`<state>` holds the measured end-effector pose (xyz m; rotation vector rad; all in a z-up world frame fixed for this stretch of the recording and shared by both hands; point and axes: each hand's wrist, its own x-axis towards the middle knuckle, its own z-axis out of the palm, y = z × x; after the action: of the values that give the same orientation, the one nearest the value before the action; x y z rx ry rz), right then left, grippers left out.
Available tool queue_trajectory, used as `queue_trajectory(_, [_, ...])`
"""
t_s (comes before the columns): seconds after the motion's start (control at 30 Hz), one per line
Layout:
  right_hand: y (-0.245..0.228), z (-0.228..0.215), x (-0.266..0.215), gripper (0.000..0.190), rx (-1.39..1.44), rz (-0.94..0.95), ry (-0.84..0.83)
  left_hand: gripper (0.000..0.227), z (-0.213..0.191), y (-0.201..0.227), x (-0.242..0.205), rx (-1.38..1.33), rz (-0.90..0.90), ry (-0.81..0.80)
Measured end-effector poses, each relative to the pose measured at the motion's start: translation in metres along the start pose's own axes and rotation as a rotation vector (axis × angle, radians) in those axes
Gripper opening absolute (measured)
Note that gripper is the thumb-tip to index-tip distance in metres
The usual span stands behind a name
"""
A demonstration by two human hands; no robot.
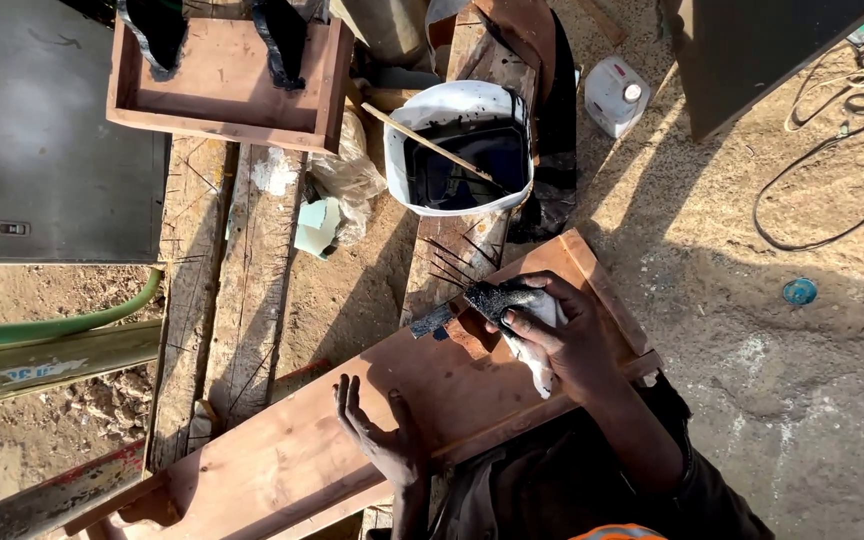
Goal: Applying dark stain to a wooden board using a rag in a workshop environment.
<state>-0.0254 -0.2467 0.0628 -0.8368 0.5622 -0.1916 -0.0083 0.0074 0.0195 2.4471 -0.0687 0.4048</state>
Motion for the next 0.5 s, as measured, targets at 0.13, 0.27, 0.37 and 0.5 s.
queue_trajectory(0.13, [0.002, -0.012, 0.008, 0.024, -0.03, 0.044, 0.058, 0.048, -0.003, 0.011, -0.004, -0.033, -0.025, 0.092])
queue_trajectory(0.27, [0.026, -0.02, 0.014, 0.023, -0.055, 0.069, 0.069, 0.048, -0.003, 0.009, -0.003, -0.03, -0.022, 0.093])
queue_trajectory(0.37, [0.037, -0.022, 0.017, 0.022, -0.041, -0.026, -0.017, 0.048, -0.004, 0.014, -0.003, -0.016, -0.03, 0.077])
queue_trajectory(0.5, [0.048, -0.027, 0.019, 0.036, -0.176, 0.108, 0.101, 0.047, -0.003, 0.015, -0.004, 0.012, -0.025, 0.074])
